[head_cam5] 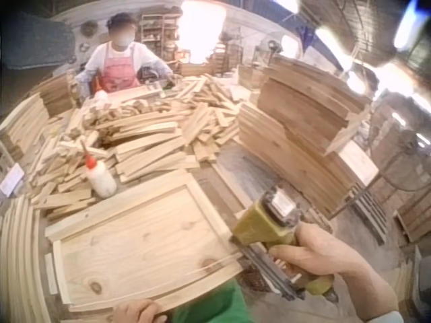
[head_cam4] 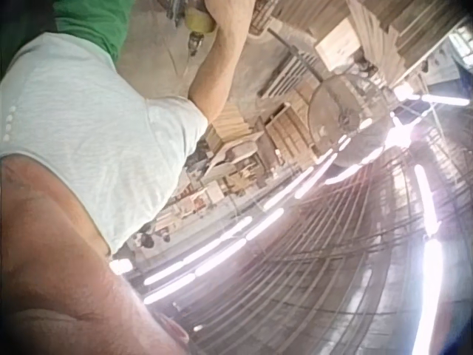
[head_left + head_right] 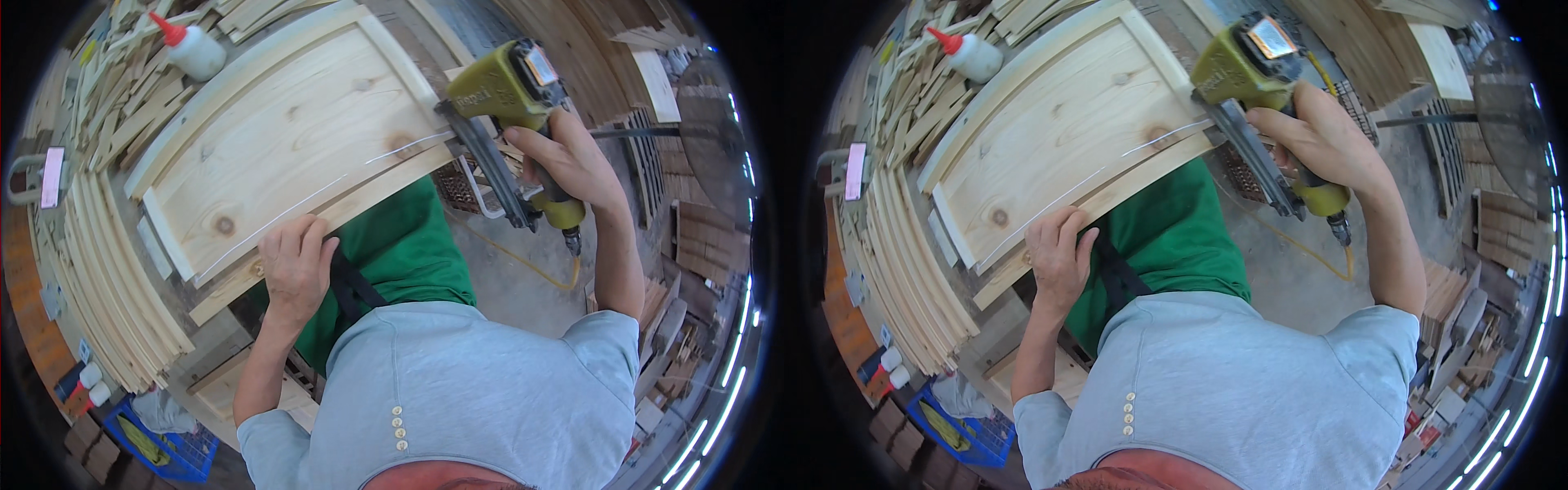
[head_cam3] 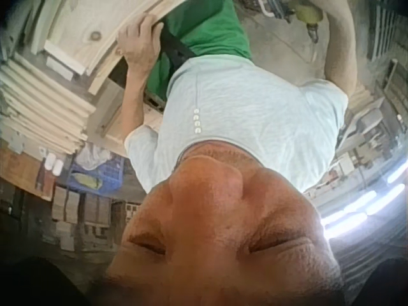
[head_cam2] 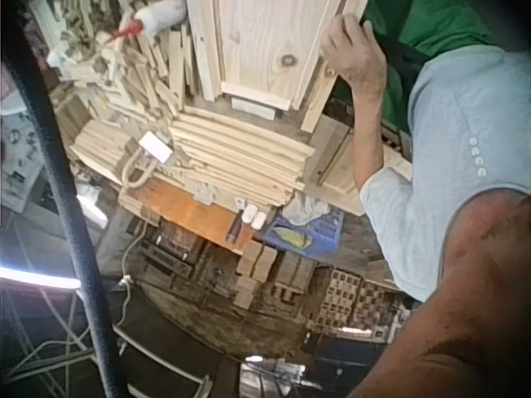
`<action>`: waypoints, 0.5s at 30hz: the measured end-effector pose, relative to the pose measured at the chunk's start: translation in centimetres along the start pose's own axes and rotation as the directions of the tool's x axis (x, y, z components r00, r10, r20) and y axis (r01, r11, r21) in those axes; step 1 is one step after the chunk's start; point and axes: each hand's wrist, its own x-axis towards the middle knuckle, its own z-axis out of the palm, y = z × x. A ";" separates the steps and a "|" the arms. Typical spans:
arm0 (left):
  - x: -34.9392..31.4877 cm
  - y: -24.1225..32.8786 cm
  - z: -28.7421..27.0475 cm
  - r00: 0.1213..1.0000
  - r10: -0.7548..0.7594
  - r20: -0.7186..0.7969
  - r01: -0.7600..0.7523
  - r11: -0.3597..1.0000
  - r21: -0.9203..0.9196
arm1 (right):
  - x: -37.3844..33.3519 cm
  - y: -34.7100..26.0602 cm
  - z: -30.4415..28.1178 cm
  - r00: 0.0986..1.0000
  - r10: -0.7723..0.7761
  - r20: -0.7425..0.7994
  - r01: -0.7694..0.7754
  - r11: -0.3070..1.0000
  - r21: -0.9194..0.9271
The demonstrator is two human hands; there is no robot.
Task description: The person is assembling a wooden tray by applying glue and using a pneumatic nail gun to attach wooden slats to a base.
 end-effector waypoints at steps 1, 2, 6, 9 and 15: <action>0.1 0.1 0.1 1.000 -0.003 -0.002 0.003 1.000 -0.001 | -0.1 0.2 -0.1 1.000 0.005 -0.007 -0.006 1.000 -0.028; 0.2 0.1 0.2 1.000 -0.007 -0.003 0.007 1.000 0.000 | -0.2 0.3 -0.2 1.000 0.009 -0.013 -0.010 0.998 -0.056; 0.0 -0.1 0.5 1.000 -0.003 0.000 0.003 1.000 0.012 | -0.5 -0.3 -0.2 0.999 0.049 -0.003 -0.049 0.994 -0.098; -0.2 -0.2 0.2 1.000 -0.014 0.002 0.014 1.000 0.010 | 0.3 0.2 0.2 0.999 -0.040 0.025 0.041 0.998 -0.044; 0.1 -0.9 0.9 0.997 0.061 -0.057 -0.065 0.995 -0.075 | -0.8 1.0 -0.4 1.000 0.004 -0.028 -0.004 1.000 0.002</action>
